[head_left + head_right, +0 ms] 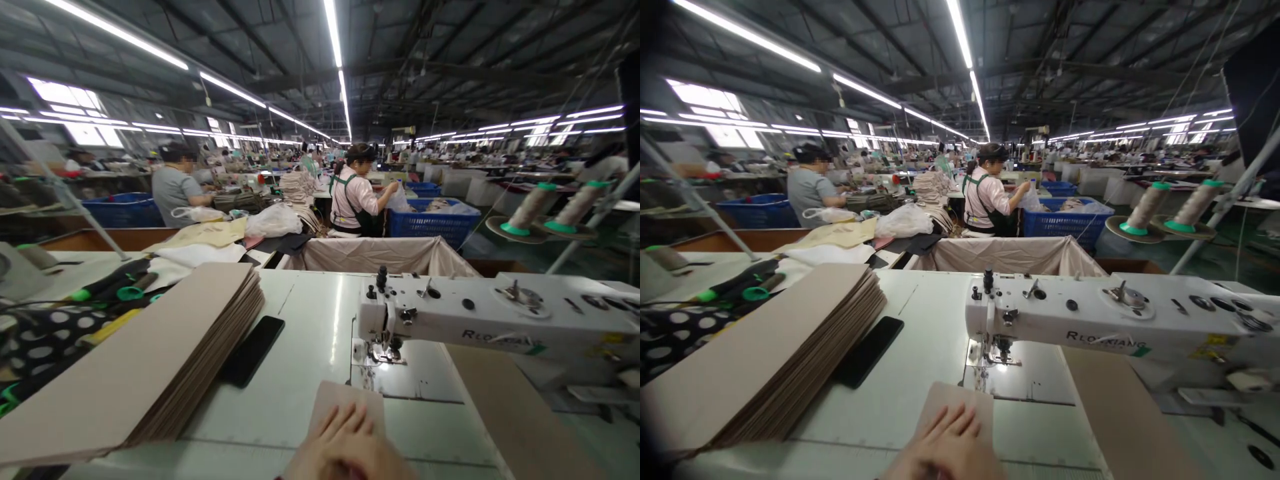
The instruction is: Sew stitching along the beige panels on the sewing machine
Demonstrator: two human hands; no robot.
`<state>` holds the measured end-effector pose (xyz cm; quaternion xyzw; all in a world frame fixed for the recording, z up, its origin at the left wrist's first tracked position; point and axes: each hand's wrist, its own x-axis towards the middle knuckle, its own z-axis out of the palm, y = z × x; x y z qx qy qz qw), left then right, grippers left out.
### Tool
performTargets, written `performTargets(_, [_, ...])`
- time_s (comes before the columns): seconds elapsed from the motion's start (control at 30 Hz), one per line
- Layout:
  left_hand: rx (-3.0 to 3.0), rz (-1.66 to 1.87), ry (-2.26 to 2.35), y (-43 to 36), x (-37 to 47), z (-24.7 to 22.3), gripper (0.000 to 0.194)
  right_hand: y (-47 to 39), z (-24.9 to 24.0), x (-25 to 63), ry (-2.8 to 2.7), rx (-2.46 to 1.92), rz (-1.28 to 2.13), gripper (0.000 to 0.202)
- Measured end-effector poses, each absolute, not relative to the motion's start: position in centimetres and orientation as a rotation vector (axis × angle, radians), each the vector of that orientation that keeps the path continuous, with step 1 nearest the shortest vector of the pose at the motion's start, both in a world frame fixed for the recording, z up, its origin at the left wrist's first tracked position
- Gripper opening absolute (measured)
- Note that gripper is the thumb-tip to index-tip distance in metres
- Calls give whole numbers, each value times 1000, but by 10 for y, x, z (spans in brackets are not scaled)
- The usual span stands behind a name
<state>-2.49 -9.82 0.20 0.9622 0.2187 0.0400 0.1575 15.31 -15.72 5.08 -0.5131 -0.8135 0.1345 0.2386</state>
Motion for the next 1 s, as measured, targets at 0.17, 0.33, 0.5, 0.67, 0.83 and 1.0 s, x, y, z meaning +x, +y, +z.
performTargets(0.17, [2710, 154, 770, -94, -53, -6, 77, -91, 29, 190, -2193, -1648, 358, 65])
performTargets(0.33, [2645, 193, 898, -72, -44, 18, 66, -97, 8, 218, -2210, -1713, 318, 64])
performTargets(0.5, [2640, 223, 869, -45, -19, 18, 65, -109, -3, 221, -2193, -1765, 208, 63])
performTargets(0.67, [2646, 296, 813, -37, -14, 14, 66, -107, -1, 218, -2217, -1760, 206, 66])
performTargets(0.83, [2647, 290, 811, -37, -15, 16, 65, -107, 0, 220, -2220, -1766, 227, 66])
performTargets(1.0, [2638, 295, 807, -36, -15, 18, 64, -107, -2, 220, -2234, -1770, 235, 67])
